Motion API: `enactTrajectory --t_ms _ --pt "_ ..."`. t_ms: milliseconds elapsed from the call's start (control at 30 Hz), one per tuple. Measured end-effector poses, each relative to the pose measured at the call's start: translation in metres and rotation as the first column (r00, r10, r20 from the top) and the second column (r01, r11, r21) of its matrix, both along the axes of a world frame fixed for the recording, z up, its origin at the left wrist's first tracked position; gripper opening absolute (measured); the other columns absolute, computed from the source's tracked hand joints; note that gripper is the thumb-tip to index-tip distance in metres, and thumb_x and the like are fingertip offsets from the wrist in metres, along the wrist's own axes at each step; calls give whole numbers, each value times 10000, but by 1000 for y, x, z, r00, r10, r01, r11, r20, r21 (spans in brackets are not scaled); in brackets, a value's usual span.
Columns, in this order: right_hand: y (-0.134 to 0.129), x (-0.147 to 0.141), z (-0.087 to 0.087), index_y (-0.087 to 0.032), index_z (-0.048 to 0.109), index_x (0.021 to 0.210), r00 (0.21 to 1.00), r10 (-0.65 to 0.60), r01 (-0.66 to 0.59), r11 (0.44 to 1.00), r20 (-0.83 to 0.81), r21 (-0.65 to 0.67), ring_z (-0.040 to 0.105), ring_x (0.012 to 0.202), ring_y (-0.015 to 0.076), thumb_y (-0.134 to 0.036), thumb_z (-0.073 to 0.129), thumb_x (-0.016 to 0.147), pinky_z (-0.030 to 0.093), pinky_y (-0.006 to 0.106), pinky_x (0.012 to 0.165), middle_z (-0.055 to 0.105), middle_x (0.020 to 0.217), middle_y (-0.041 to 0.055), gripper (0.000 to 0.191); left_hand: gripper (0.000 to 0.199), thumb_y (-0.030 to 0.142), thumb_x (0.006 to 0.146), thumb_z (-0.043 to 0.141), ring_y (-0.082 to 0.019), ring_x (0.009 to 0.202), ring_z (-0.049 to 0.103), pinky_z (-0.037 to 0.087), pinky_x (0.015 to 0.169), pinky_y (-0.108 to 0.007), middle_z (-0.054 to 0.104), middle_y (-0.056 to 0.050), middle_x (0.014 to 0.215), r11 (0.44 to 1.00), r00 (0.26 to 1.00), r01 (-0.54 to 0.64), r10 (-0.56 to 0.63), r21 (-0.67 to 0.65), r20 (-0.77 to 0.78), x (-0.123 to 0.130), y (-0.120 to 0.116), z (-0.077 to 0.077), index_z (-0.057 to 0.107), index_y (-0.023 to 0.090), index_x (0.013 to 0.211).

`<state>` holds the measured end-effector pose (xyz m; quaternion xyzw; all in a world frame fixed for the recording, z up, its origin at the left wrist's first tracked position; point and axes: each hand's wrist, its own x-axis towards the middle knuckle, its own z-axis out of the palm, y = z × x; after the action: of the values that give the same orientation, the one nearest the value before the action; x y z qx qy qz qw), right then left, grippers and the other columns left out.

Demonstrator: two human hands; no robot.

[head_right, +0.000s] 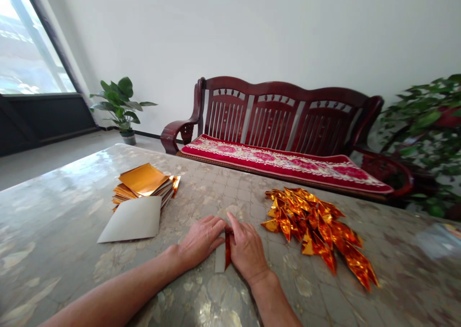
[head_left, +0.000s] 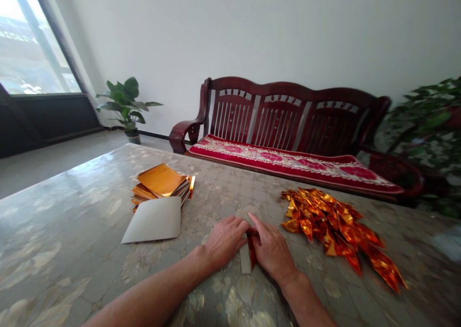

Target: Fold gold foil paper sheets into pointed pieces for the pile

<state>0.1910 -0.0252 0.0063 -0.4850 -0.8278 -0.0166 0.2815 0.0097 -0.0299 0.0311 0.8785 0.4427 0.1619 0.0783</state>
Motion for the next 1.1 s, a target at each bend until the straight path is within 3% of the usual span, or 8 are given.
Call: enactTrajectory --t_ms 200,367,500,733,900,1100 --pt "-1 0 4 -215 474 1382 999 19 -20 999 -45 -26 680 921 199 -96 492 838 538 345 843 736 1012 48 557 149 239 918 545 -198 993 558 449 898 -311 644 -14 1036 1000 998 -22 20 -18 -59 2 2 1 532 229 1066" --pt "-1 2 7 -223 518 1332 992 42 -57 991 -120 -122 666 993 186 -69 485 810 520 321 884 723 1067 50 545 115 253 928 535 -201 987 562 453 878 -308 644 -15 1014 999 996 -40 38 -29 -78 3 3 2 528 222 1038" --pt "0 4 10 -219 555 1283 984 -23 -17 975 -175 -221 667 898 180 -63 489 756 512 302 819 719 939 26 553 128 251 926 547 -192 983 569 444 868 -296 648 -6 996 998 998 -44 42 -33 -48 2 2 0 532 233 1052" --pt "6 14 19 -218 690 807 988 -69 14 932 -139 -362 617 694 161 -109 507 718 442 250 634 675 779 14 231 141 265 910 582 -194 964 582 438 838 -289 661 3 965 998 998 -56 56 -9 -9 1 2 -2 553 241 1045" --pt "8 17 24 -210 648 700 991 -107 66 907 -77 -415 607 676 157 -127 534 707 384 233 605 666 716 2 141 166 273 894 604 -197 971 591 436 838 -285 664 4 969 997 997 -75 75 -24 9 1 2 -3 552 243 1049" --pt "5 10 29 -204 604 699 985 -163 168 882 49 -440 578 673 142 -155 550 755 300 233 589 667 723 0 92 204 280 876 619 -200 954 606 440 821 -281 667 8 970 996 996 -84 85 -26 37 0 5 -5 536 246 1059"
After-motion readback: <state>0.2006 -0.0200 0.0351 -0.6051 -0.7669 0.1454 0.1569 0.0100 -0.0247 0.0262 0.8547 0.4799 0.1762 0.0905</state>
